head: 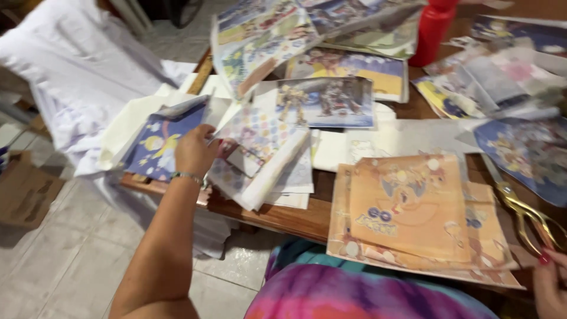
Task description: Cutting out printed designs from paper sheets using scissors and sorting them on a table.
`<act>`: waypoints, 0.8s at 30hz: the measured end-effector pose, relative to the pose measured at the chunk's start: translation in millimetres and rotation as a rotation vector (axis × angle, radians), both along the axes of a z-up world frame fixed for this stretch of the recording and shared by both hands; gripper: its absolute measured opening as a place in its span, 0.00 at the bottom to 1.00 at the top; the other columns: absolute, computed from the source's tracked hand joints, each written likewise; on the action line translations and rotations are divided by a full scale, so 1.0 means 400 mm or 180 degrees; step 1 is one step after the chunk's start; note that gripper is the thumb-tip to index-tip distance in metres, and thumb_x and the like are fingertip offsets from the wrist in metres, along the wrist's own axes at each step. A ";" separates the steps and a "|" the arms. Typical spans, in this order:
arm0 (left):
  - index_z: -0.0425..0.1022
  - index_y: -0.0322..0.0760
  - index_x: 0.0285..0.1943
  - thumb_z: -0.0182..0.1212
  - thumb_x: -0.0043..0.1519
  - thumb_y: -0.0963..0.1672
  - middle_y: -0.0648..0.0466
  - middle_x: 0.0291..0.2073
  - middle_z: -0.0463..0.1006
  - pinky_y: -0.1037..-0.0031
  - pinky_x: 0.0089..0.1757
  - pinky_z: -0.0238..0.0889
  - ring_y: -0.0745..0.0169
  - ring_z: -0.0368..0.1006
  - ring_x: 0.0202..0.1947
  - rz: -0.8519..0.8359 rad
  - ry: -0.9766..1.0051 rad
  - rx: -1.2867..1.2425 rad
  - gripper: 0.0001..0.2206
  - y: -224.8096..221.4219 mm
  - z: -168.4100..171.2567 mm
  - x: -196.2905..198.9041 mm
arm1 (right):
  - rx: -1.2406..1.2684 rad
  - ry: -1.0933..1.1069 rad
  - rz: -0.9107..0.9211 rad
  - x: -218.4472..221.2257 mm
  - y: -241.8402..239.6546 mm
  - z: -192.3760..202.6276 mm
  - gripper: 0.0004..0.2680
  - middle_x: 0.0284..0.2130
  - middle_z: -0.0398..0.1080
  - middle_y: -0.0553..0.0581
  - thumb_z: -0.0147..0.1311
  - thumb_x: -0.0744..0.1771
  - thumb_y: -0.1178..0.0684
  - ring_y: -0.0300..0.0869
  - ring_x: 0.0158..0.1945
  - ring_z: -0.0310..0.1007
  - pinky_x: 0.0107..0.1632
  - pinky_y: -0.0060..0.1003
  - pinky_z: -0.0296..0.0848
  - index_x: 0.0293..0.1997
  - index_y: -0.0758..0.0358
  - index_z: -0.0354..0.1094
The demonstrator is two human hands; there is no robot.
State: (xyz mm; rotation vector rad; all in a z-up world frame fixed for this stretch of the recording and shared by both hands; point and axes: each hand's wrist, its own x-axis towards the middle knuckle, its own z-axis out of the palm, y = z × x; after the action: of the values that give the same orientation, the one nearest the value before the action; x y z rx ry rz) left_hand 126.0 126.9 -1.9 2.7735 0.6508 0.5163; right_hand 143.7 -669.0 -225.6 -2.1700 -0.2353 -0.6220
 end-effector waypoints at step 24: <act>0.70 0.37 0.62 0.61 0.63 0.43 0.49 0.54 0.79 0.63 0.55 0.68 0.51 0.76 0.54 -0.2389 -0.1353 -0.1120 0.18 -0.660 -0.068 -0.148 | 0.3494 0.0533 0.0623 -0.018 0.258 0.769 0.20 0.75 0.67 0.55 0.42 0.72 0.45 0.47 0.66 0.75 0.64 0.49 0.78 0.77 0.40 0.54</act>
State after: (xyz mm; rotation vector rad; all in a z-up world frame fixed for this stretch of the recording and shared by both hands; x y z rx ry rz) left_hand 67.0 -137.0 -29.2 2.2283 -0.3570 0.6909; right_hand 136.4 -565.7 82.0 -1.1081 0.0064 -0.3192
